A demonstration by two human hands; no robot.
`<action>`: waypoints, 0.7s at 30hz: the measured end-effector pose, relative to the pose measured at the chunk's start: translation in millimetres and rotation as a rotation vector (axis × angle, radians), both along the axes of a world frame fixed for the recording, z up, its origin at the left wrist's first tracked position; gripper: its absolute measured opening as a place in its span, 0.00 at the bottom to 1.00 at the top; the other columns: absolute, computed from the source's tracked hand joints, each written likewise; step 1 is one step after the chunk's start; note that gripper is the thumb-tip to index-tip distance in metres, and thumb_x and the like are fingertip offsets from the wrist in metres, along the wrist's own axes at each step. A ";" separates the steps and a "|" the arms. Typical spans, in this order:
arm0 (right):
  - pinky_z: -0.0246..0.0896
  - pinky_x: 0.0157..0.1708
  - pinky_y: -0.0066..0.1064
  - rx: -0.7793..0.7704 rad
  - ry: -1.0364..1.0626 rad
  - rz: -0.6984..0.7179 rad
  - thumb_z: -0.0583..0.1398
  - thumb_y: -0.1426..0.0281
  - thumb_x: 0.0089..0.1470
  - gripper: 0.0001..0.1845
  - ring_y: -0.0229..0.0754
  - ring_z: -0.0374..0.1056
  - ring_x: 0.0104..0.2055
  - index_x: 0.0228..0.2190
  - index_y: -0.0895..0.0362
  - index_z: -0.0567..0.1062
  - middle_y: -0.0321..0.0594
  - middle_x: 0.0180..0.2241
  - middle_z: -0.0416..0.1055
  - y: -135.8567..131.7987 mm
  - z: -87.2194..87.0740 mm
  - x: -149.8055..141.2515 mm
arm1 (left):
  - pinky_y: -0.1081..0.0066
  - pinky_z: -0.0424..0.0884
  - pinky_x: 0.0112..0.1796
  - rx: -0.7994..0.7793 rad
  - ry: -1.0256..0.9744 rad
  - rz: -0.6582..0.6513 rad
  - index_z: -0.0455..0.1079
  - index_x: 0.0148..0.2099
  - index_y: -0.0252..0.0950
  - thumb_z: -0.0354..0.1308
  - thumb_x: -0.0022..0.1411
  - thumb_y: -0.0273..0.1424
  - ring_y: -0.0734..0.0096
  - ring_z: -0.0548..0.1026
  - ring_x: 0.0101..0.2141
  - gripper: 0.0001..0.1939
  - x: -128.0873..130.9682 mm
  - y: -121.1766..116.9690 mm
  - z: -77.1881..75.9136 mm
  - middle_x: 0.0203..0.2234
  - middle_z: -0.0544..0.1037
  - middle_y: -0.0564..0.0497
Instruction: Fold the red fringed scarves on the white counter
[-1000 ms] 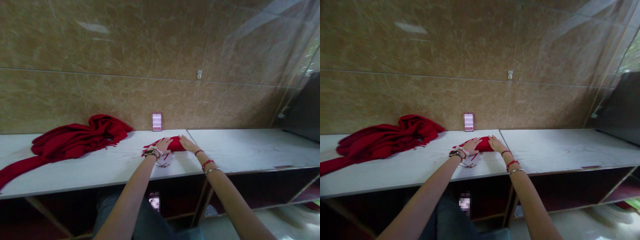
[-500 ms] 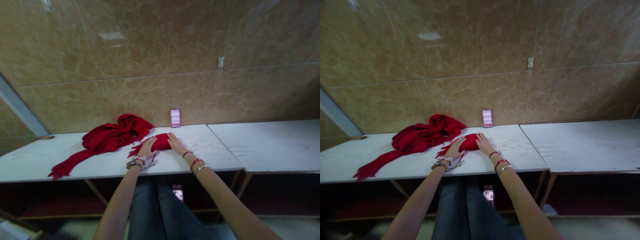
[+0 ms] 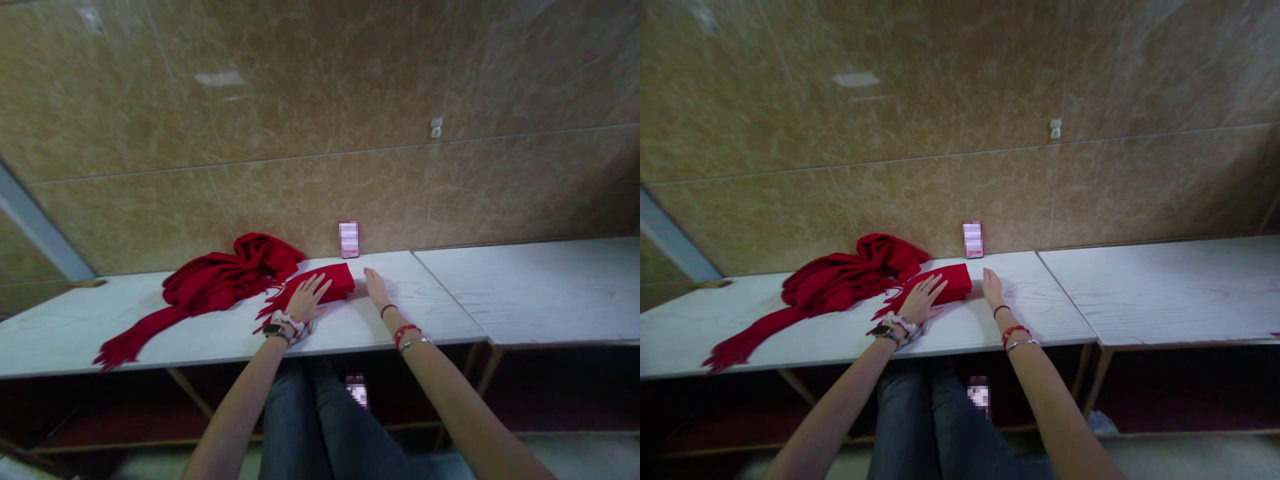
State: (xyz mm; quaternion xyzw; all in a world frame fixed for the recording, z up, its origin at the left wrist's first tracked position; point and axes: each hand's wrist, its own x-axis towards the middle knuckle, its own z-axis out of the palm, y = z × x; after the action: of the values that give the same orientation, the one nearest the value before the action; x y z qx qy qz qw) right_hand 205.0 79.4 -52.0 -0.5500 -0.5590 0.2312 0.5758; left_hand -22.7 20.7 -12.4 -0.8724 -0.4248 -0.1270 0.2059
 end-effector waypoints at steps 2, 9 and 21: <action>0.54 0.50 0.38 0.017 -0.012 0.019 0.46 0.68 0.54 0.19 0.43 0.64 0.47 0.39 0.59 0.72 0.46 0.42 0.71 -1.5 0.3 -4.3 | 0.59 0.55 0.53 -0.030 -0.025 0.035 0.51 0.61 0.35 0.57 0.53 0.37 0.55 0.55 0.57 0.36 4.9 6.2 0.3 0.59 0.54 0.40; 0.53 0.52 0.42 0.345 -0.220 0.055 0.49 0.70 0.53 0.19 0.45 0.60 0.50 0.46 0.62 0.67 0.51 0.46 0.66 -24.2 11.0 -17.5 | 0.58 0.51 0.55 -0.034 -0.230 0.036 0.48 0.61 0.34 0.56 0.53 0.40 0.58 0.55 0.57 0.37 -9.9 7.8 3.1 0.57 0.57 0.41; 0.54 0.50 0.40 0.572 -1.121 0.532 0.57 0.69 0.51 0.17 0.46 0.60 0.50 0.43 0.63 0.70 0.51 0.46 0.67 -47.2 72.7 -109.5 | 0.61 0.56 0.53 -0.027 -1.124 0.275 0.52 0.60 0.33 0.40 0.63 0.36 0.64 0.63 0.52 0.24 -90.0 16.4 -17.4 0.51 0.65 0.41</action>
State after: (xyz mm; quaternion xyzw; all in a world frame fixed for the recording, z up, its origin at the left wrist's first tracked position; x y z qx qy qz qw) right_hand 95.4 32.2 20.7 -0.2566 -0.9281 -0.1116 0.2457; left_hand -112.7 37.1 -29.8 -0.6104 -0.5799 -0.5375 -0.0479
